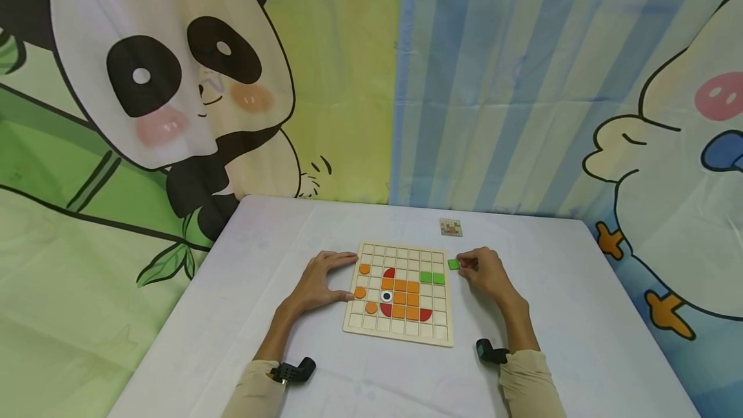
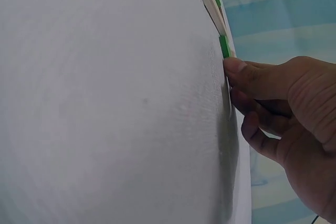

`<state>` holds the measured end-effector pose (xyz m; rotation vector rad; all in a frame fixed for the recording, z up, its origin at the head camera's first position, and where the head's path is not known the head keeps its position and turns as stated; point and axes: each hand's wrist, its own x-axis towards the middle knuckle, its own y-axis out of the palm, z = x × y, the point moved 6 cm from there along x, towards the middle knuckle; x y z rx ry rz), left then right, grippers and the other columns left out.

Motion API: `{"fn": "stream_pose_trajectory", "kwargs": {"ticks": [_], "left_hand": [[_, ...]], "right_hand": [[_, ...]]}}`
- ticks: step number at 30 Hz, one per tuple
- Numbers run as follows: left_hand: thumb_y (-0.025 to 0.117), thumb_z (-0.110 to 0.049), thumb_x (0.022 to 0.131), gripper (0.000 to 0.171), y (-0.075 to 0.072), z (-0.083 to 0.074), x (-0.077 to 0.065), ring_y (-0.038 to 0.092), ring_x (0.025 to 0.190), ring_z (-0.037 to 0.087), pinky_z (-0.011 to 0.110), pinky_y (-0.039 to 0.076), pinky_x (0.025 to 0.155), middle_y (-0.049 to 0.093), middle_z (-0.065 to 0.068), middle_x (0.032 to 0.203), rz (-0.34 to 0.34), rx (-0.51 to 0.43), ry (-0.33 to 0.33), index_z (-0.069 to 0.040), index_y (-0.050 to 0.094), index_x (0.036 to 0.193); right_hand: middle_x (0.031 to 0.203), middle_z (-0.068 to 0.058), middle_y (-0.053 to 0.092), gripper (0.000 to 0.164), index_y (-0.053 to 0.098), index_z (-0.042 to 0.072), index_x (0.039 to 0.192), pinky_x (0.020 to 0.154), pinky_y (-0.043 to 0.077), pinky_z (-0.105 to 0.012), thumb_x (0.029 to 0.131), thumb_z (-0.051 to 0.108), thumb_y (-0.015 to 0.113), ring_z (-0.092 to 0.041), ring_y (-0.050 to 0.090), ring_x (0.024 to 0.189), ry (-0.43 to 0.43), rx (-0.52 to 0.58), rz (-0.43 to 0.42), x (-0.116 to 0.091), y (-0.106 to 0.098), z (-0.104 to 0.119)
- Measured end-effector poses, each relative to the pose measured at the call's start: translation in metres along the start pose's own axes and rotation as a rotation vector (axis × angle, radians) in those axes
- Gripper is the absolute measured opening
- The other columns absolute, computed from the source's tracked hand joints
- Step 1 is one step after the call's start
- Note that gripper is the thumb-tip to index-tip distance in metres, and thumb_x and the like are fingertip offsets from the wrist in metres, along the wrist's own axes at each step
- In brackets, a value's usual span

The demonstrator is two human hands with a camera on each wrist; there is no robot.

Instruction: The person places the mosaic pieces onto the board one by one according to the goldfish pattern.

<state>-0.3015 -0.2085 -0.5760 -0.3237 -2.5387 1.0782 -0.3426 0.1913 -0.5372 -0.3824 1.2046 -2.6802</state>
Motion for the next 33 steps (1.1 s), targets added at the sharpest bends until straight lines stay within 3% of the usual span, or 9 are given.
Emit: {"fn": "stream_pose_trajectory", "kwargs": {"ticks": [11,33], "left_hand": [[0.099,-0.048,0.075,0.088,-0.0001,-0.0006,-0.0003,0.054,0.144,0.031,0.064,0.038,0.119,0.063,-0.004,0.159,-0.005,0.007,0.001,-0.023,0.066,0.153],[0.099,-0.046,0.074,0.089,0.0011,0.0027,0.0004,0.054,0.144,0.029,0.062,0.039,0.12,0.063,-0.006,0.16,0.0,0.005,0.001,-0.025,0.065,0.154]], "right_hand": [[0.093,-0.013,0.08,0.022,0.082,-0.008,0.11,0.07,0.055,-0.027,0.088,-0.01,0.083,-0.017,0.068,0.08,-0.008,0.009,0.018,-0.0005,0.0005,-0.0008],[0.094,-0.01,0.081,0.022,0.083,-0.003,0.111,0.071,0.054,-0.027,0.089,-0.004,0.085,-0.016,0.066,0.081,0.001,0.003,-0.003,-0.0054,-0.005,-0.0034]]}}
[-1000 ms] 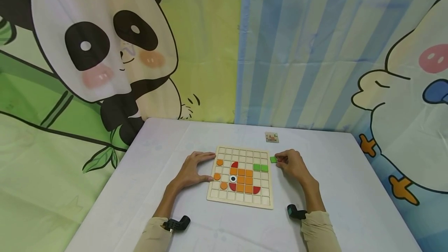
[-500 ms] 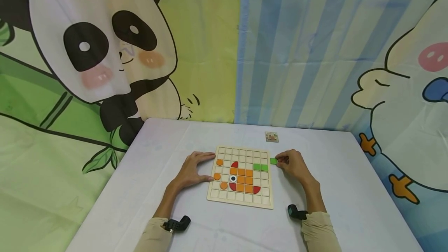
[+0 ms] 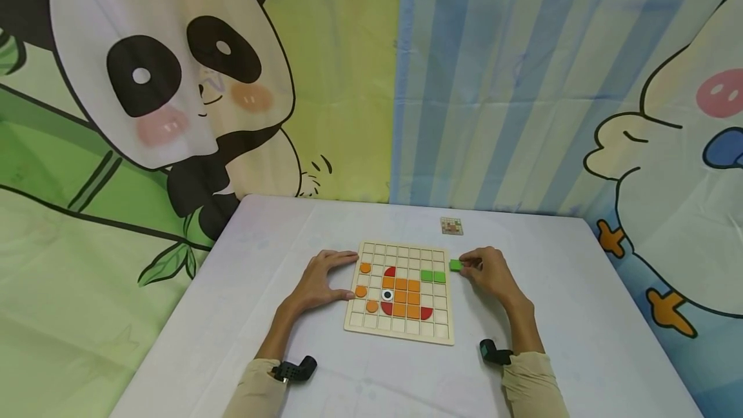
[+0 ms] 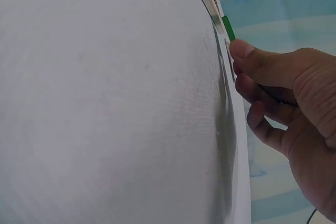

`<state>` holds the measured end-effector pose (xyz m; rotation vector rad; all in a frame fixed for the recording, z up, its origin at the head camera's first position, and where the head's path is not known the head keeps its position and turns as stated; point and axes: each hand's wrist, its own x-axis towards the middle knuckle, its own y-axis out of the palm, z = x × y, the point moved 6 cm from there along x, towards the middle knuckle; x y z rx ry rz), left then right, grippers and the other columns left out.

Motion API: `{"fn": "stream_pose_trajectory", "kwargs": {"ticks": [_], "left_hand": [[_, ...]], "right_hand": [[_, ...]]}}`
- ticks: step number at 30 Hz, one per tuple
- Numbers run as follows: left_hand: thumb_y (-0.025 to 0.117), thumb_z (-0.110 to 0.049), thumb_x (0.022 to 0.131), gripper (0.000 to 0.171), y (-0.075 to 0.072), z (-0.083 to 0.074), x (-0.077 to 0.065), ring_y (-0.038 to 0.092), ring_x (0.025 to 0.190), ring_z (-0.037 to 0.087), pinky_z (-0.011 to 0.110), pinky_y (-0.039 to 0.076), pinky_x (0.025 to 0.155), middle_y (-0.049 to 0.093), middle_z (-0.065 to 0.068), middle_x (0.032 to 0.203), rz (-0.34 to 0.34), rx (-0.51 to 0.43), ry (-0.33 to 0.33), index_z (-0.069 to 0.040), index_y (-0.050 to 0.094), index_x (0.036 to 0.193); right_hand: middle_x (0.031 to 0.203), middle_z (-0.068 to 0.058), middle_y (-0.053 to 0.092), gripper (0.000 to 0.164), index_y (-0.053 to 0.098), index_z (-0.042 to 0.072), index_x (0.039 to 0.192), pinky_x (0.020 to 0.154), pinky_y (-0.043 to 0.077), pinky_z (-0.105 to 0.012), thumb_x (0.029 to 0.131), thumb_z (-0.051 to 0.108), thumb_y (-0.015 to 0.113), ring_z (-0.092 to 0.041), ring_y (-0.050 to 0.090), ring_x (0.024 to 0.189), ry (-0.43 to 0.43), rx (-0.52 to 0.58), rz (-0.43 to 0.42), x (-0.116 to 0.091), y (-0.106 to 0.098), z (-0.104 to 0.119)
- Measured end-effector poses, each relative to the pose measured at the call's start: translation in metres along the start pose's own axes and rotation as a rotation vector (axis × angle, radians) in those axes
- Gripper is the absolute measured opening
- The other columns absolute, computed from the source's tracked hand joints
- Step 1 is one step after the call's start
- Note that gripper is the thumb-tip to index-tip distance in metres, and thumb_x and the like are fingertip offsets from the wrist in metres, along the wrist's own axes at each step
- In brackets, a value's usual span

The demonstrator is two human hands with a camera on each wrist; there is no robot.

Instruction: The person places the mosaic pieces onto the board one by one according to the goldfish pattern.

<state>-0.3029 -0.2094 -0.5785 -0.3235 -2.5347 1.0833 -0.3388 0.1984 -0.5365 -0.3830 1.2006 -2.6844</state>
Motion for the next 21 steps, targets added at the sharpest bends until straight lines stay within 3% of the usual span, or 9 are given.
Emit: {"fn": "stream_pose_trajectory", "kwargs": {"ticks": [9,21], "left_hand": [[0.099,-0.045,0.075,0.089,0.001,0.001,0.0,0.053,0.146,0.028,0.061,0.037,0.121,0.062,-0.007,0.161,0.008,-0.003,-0.011,-0.026,0.064,0.155],[0.099,-0.046,0.075,0.089,0.0,-0.001,0.0,0.053,0.144,0.027,0.06,0.038,0.12,0.062,-0.007,0.16,0.016,-0.005,-0.018,-0.027,0.064,0.155]], "right_hand": [[0.089,-0.01,0.08,0.021,0.084,-0.004,0.106,0.07,0.054,-0.027,0.086,-0.007,0.086,-0.016,0.066,0.079,-0.031,0.012,-0.01,0.003,0.001,0.006],[0.095,-0.009,0.082,0.021,0.085,-0.003,0.108,0.074,0.055,-0.027,0.088,-0.004,0.086,-0.016,0.067,0.082,-0.04,0.013,0.026,0.008,0.008,0.015]]}}
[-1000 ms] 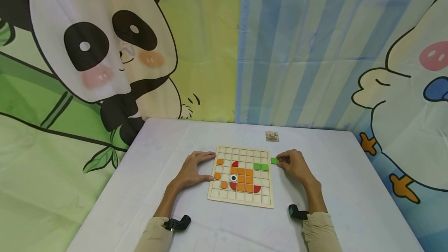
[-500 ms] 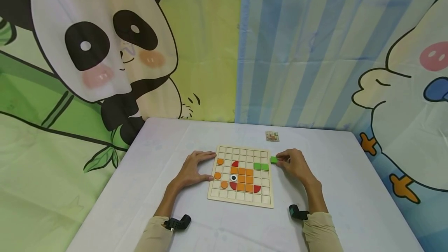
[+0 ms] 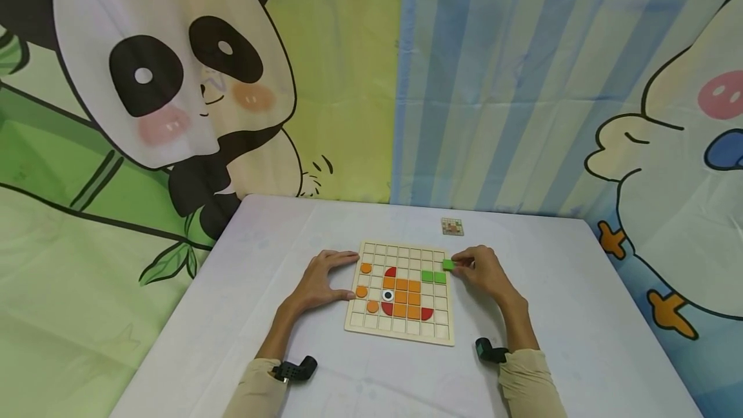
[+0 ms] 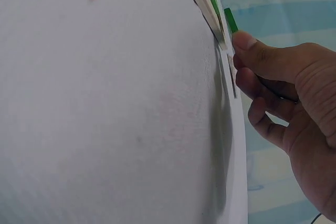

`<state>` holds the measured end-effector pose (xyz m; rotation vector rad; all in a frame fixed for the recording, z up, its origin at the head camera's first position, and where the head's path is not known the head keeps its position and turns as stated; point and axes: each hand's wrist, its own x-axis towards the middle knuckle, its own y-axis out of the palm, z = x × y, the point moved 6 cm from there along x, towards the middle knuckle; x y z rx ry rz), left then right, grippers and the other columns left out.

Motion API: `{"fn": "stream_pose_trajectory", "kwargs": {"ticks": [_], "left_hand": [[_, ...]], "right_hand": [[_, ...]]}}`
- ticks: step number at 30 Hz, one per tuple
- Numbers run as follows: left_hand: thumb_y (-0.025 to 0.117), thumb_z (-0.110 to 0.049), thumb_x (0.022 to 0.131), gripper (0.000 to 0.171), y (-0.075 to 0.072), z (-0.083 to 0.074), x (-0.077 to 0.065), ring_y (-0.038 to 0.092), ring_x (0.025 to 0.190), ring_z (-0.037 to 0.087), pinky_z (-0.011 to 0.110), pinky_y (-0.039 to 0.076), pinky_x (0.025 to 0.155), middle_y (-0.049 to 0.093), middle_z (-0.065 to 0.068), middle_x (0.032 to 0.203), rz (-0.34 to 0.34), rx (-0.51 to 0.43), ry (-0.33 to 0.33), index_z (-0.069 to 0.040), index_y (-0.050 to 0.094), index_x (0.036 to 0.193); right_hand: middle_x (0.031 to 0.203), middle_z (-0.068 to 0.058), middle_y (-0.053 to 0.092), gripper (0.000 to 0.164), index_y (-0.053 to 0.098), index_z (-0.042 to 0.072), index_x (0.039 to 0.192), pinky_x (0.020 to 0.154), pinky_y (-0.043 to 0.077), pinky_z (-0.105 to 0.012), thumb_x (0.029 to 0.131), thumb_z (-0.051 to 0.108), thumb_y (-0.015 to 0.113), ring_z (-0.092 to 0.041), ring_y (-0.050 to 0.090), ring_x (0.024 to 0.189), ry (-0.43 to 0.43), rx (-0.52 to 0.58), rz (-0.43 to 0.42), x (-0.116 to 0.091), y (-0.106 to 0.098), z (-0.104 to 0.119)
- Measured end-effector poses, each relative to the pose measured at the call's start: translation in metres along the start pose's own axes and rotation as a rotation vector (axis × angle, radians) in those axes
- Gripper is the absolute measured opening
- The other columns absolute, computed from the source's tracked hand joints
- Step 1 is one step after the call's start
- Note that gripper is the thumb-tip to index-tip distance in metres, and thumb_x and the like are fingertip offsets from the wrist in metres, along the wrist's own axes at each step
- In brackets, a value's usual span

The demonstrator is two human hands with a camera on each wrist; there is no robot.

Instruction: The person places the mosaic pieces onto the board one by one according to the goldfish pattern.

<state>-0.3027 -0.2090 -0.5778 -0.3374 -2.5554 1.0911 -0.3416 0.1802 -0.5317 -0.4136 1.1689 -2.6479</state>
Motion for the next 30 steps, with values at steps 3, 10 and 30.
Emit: {"fn": "stream_pose_trajectory", "kwargs": {"ticks": [3,10,30], "left_hand": [[0.099,-0.047,0.075,0.089,-0.001,-0.002,0.0,0.054,0.143,0.027,0.061,0.039,0.118,0.063,-0.005,0.159,-0.004,0.007,0.012,-0.026,0.065,0.154],[0.098,-0.048,0.075,0.088,-0.002,-0.004,0.0,0.054,0.143,0.029,0.062,0.038,0.119,0.063,-0.005,0.16,0.002,-0.004,0.016,-0.025,0.065,0.154],[0.098,-0.049,0.075,0.089,0.0,0.001,0.0,0.053,0.145,0.028,0.061,0.038,0.12,0.062,-0.007,0.16,-0.004,0.014,0.012,-0.027,0.064,0.155]], "right_hand": [[0.096,-0.01,0.082,0.021,0.084,-0.003,0.109,0.073,0.055,-0.026,0.088,-0.004,0.086,-0.015,0.067,0.081,-0.009,0.005,0.011,0.001,0.003,0.002],[0.096,-0.01,0.083,0.021,0.085,-0.003,0.108,0.072,0.055,-0.025,0.087,-0.004,0.087,-0.013,0.068,0.08,-0.029,0.026,0.022,0.003,0.011,0.008],[0.096,-0.008,0.083,0.021,0.085,-0.002,0.11,0.075,0.058,-0.028,0.089,-0.001,0.087,-0.012,0.069,0.081,-0.083,0.039,0.064,0.013,0.025,0.028]]}}
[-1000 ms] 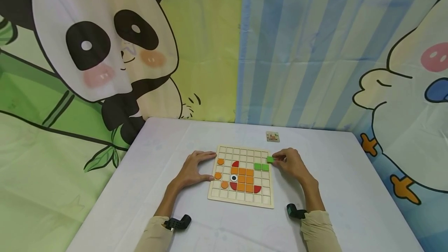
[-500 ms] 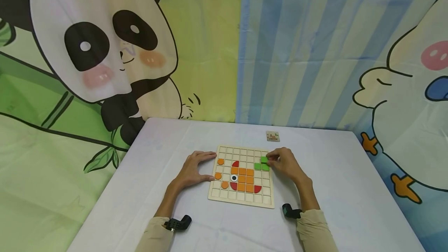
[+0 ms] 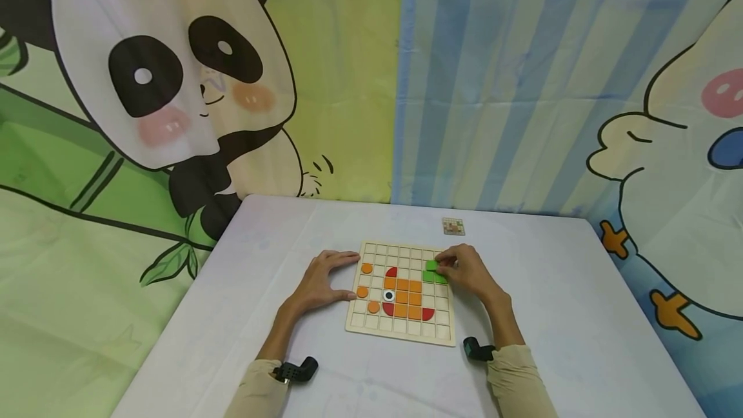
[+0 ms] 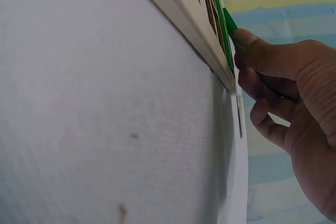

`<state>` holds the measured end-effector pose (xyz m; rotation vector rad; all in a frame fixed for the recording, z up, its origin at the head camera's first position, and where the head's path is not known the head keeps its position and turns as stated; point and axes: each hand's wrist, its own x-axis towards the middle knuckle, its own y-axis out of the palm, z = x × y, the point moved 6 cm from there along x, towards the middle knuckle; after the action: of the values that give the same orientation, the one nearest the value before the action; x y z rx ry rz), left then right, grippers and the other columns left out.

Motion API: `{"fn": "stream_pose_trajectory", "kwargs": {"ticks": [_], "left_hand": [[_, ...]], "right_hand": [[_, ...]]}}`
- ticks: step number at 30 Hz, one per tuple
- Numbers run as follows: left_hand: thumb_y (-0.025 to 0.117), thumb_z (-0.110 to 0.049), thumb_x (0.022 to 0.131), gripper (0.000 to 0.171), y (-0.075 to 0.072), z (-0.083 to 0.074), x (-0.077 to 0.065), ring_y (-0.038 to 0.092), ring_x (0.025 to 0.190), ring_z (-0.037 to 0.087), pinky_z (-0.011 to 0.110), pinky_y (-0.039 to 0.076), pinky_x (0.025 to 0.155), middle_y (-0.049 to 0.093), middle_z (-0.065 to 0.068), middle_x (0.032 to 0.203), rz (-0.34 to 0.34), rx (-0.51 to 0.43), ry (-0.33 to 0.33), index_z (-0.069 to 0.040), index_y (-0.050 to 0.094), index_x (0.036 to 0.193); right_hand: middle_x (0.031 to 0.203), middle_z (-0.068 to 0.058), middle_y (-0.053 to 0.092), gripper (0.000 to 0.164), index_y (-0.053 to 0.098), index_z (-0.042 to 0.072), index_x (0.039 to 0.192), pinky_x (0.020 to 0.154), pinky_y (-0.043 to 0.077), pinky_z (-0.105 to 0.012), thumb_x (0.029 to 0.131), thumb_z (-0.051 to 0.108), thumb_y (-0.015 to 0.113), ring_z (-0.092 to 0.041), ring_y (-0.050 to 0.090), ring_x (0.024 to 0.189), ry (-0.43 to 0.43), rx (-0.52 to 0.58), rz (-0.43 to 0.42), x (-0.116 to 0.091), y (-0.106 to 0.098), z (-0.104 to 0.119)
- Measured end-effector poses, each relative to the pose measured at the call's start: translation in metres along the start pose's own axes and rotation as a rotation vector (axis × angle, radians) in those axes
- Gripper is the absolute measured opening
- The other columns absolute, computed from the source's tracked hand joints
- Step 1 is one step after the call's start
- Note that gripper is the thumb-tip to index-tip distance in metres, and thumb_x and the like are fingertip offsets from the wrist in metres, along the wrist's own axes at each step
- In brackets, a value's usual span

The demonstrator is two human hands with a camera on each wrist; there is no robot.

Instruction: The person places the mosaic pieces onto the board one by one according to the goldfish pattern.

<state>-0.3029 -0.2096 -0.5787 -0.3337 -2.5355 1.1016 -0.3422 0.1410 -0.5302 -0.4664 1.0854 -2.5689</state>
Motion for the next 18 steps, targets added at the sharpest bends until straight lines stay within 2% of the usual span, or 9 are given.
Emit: {"fn": "stream_pose_trajectory", "kwargs": {"ticks": [18], "left_hand": [[0.098,-0.046,0.076,0.088,-0.0009,-0.0014,-0.0006,0.053,0.145,0.028,0.061,0.038,0.12,0.062,-0.005,0.16,-0.002,-0.014,-0.011,-0.026,0.065,0.154]], "right_hand": [[0.093,-0.004,0.082,0.022,0.085,-0.001,0.112,0.073,0.058,-0.027,0.09,0.003,0.087,-0.009,0.066,0.077,-0.024,-0.019,0.011,0.0027,0.004,0.001]]}}
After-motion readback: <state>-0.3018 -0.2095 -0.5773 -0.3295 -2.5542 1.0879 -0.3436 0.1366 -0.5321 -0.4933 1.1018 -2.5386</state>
